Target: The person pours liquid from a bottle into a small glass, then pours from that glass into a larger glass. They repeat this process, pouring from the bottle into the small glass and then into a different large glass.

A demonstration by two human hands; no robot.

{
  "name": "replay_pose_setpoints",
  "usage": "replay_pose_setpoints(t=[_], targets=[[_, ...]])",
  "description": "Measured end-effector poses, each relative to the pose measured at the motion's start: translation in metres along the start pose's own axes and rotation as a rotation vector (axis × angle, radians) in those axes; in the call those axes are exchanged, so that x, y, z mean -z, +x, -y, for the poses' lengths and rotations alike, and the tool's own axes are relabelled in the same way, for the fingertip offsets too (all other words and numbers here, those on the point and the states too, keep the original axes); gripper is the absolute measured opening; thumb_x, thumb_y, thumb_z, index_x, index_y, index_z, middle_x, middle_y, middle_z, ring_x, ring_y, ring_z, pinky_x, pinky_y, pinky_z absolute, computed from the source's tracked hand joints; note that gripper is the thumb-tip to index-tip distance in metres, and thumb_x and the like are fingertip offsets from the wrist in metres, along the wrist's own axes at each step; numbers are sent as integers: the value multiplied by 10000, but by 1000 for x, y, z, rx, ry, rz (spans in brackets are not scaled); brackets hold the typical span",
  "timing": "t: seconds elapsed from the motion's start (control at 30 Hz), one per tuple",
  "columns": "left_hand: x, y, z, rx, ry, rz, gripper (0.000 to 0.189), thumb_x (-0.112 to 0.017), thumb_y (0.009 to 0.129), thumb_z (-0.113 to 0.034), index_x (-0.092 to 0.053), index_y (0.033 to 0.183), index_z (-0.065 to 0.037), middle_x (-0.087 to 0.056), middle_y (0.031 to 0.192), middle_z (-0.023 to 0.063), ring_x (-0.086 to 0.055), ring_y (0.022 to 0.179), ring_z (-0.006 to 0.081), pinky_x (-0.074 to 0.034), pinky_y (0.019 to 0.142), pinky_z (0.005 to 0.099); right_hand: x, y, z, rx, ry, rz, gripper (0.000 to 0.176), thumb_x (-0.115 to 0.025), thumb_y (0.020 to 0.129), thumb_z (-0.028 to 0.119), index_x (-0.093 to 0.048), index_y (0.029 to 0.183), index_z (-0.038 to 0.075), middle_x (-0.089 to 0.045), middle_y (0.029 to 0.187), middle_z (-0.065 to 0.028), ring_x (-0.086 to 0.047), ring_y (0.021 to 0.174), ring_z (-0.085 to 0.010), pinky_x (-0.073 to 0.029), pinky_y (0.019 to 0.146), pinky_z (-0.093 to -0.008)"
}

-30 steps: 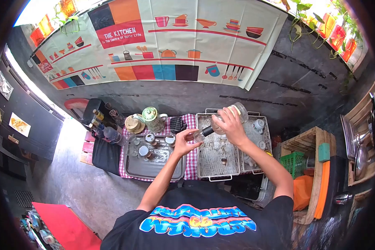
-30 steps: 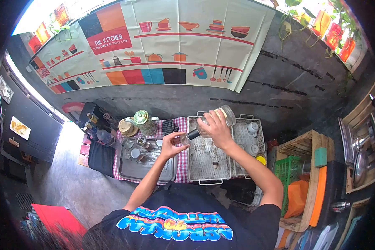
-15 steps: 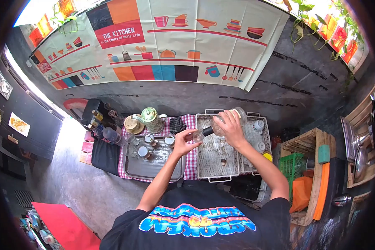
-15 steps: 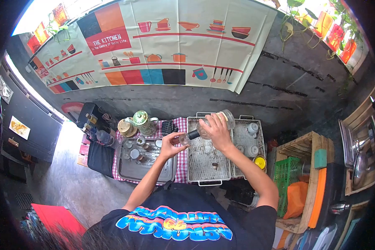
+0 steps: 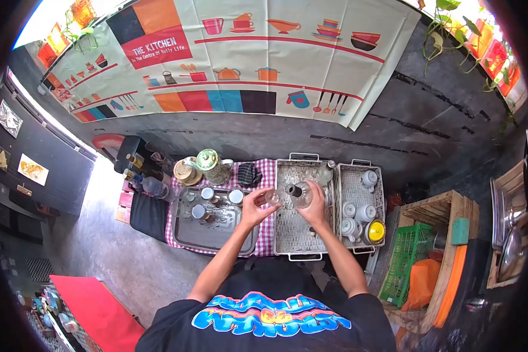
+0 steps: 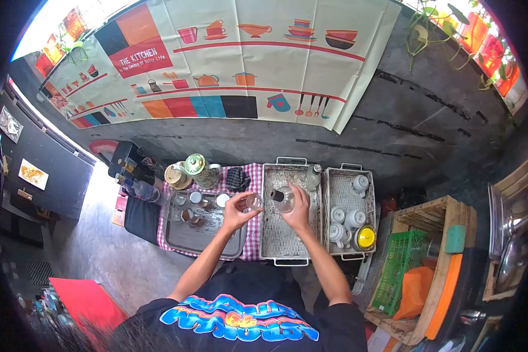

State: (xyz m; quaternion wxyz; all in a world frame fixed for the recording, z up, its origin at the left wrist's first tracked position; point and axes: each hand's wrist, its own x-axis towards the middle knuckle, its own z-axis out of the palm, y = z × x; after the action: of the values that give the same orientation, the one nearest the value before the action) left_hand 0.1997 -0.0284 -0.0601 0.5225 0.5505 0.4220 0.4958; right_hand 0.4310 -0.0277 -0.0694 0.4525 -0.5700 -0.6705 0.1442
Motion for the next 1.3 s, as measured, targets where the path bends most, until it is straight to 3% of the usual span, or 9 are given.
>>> replay_pose_setpoints(t=[0.03, 0.13, 0.27, 0.73, 1.03, 1.13, 1.2, 1.23, 1.3], targets=[[-2, -2, 3, 1, 7, -15, 558, -889, 717, -40, -638, 1211, 26, -693, 1139, 98, -681, 1043, 165, -568, 941, 317, -4, -6, -7, -17, 17, -29, 840, -886, 540, 111, -549, 1305, 33, -610, 1255, -200, -590, 1180, -377, -473, 1025, -435], [-6, -7, 13, 30, 15, -53, 550, -876, 726, -23, -633, 1216, 41, -712, 1112, 114, -689, 1035, 164, -570, 943, 317, -21, -26, -31, -196, 133, -54, 892, -920, 518, 144, -533, 1313, 36, -611, 1259, -192, -593, 1187, -360, -468, 1031, -431], [-12, -14, 24, 76, 12, -120, 564, -888, 723, -36, -614, 1211, 32, -707, 1112, 115, -687, 1019, 164, -575, 925, 325, -38, -41, -54, -266, 145, -77, 982, -950, 514, 186, -477, 1366, 68, -576, 1299, -182, -558, 1194, -388, -434, 1031, -479], [-25, -27, 22, 53, -1, -266, 539, -879, 729, -19, -610, 1190, 51, -718, 1097, 136, -698, 1005, 167, -577, 918, 308, -49, -58, -73, -218, 164, -141, 1023, -995, 486, 181, -475, 1357, 52, -586, 1250, -182, -582, 1156, -363, -462, 1003, -460], [-16, -40, 23, 60, 13, -288, 542, -884, 732, -39, -619, 1197, 41, -716, 1100, 128, -689, 1028, 166, -567, 930, 310, -27, -56, -57, -168, 161, -93, 1009, -987, 553, 209, -454, 1389, 23, -559, 1295, -189, -549, 1216, -351, -442, 1026, -456], [-4, -49, 20, 51, -15, -334, 540, -888, 729, -45, -629, 1196, 30, -716, 1095, 106, -688, 1024, 155, -564, 936, 311, -23, -67, -41, -203, 153, -182, 972, -974, 577, 199, -464, 1381, 6, -532, 1319, -196, -510, 1247, -361, -416, 1049, -469], [9, -54, 19, 44, -34, -347, 540, -891, 727, -51, -634, 1197, 22, -716, 1099, 102, -687, 1028, 149, -565, 935, 309, -18, -75, -28, -133, 65, -243, 906, -947, 623, 168, -474, 1376, -3, -536, 1289, -203, -514, 1229, -343, -424, 1068, -425], [17, -55, 19, 43, -25, -361, 542, -893, 724, -53, -636, 1195, 21, -716, 1100, 101, -687, 1030, 148, -566, 933, 307, -12, -74, -11, -99, 26, -276, 777, -908, 663, 131, -512, 1320, 1, -548, 1242, -190, -535, 1178, -343, -434, 1034, -426], [36, -61, 19, 44, -7, -386, 545, -897, 718, -59, -639, 1192, 18, -716, 1101, 98, -686, 1034, 146, -568, 929, 303, -13, -82, 6, -61, -7, -274, 699, -887, 680, 112, -531, 1272, 5, -555, 1203, -181, -544, 1140, -341, -440, 1003, -427]])
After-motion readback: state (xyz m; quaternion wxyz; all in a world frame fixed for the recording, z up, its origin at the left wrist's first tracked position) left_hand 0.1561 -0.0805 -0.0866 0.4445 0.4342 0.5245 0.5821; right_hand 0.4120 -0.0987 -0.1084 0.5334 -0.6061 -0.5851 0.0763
